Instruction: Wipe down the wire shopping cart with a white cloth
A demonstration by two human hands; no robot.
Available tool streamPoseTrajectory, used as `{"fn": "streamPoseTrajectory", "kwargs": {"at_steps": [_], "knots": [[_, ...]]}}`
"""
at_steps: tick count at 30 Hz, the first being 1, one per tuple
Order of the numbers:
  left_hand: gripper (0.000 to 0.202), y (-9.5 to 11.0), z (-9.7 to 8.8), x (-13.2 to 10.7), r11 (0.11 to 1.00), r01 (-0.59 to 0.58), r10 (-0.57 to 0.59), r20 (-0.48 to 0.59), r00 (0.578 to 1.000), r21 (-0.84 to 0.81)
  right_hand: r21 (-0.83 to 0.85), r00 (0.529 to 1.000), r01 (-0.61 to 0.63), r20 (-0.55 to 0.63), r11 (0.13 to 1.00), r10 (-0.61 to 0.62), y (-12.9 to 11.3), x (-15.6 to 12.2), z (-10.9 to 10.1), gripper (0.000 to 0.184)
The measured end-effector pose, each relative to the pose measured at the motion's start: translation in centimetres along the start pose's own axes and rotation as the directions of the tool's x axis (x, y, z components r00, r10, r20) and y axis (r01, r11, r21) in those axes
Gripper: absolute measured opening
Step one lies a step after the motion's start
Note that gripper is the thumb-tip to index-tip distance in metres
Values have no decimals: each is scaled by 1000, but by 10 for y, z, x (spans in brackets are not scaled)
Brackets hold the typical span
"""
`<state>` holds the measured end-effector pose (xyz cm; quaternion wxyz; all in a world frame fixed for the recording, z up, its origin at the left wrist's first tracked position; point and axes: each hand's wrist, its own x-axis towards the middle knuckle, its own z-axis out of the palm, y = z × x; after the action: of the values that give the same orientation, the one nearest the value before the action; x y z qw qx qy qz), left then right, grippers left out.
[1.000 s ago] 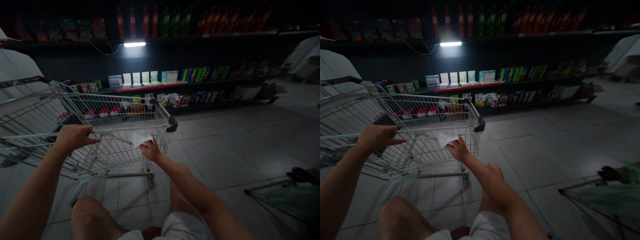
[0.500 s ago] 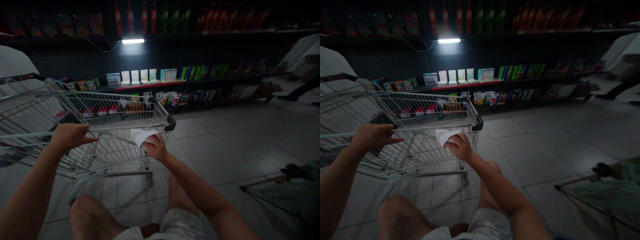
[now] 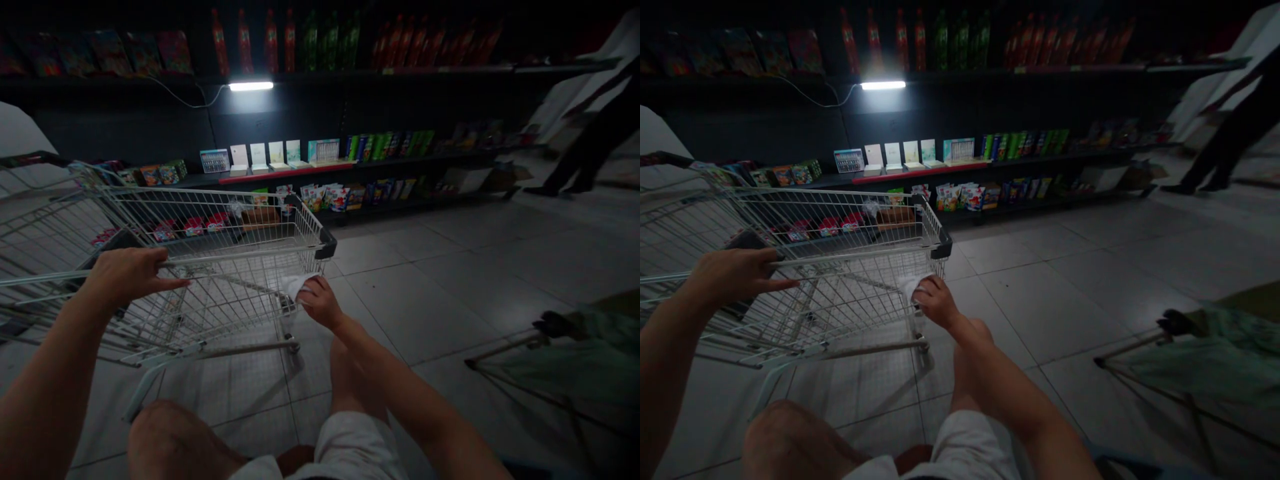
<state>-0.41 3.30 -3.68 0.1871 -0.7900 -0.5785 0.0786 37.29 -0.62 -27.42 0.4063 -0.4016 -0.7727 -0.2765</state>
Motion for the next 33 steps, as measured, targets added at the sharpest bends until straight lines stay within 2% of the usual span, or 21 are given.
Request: {"fn": "streamPoseTrajectory", "kwargs": {"at_steps": [1, 3, 4, 6, 9, 11, 13, 15, 17, 19, 21, 23, 25, 28, 30, 33], "knots": [[67, 8, -5, 3, 999, -32, 31, -37, 999, -34, -11, 997, -61, -48, 998, 61, 1, 10, -9, 18], [69, 35, -16, 12, 985, -148, 129, -190, 973, -88, -46, 971, -198, -147, 979, 190, 5, 32, -22, 17], [66, 54, -22, 17, 971, -211, 175, -264, 948, -112, -62, 954, -255, -179, 965, 241, 7, 41, -24, 19], [55, 96, -32, 28, 933, -332, 270, -343, 900, -137, -81, 939, -304, -195, 949, 284, 10, 50, -17, 22], [43, 157, -40, 47, 883, -446, 362, -389, 847, -148, -95, 953, -280, -148, 955, 265, 10, 30, 9, 23], [42, 187, -39, 58, 875, -453, 372, -360, 855, -172, -93, 966, -255, -71, 962, 249, 7, 5, 23, 23], [44, 205, -36, 67, 879, -437, 370, -305, 878, -190, -63, 976, -215, 28, 975, 217, 6, -14, 24, 22], [47, 215, -32, 73, 894, -406, 347, -278, 896, -190, -8, 978, -203, 44, 979, 204, 7, -16, 11, 21], [50, 219, -28, 77, 907, -379, 320, -287, 903, -182, 20, 961, -267, -73, 963, 268, 12, -1, -10, 19], [51, 220, -25, 78, 914, -369, 305, -309, 901, -171, 13, 913, -358, -202, 933, 353, 21, 25, -26, 21], [51, 220, -22, 77, 916, -367, 300, -336, 893, -160, -11, 890, -400, -245, 916, 385, 29, 46, -29, 25], [52, 220, -21, 76, 917, -370, 299, -355, 886, -151, -45, 894, -409, -221, 911, 390, 34, 49, -14, 27], [52, 219, -20, 75, 916, -374, 304, -357, 883, -145, -82, 911, -396, -161, 915, 380, 33, 32, 10, 26], [53, 218, -20, 74, 920, -370, 304, -356, 884, -132, -92, 940, -340, -27, 936, 339, 22, -14, 43, 23], [54, 218, -20, 74, 921, -371, 309, -360, 880, -117, -78, 946, -321, 29, 944, 324, 14, -40, 51, 25], [57, 216, -20, 72, 917, -386, 327, -366, 871, -99, -55, 945, -312, 79, 948, 316, 9, -56, 43, 36]]}}
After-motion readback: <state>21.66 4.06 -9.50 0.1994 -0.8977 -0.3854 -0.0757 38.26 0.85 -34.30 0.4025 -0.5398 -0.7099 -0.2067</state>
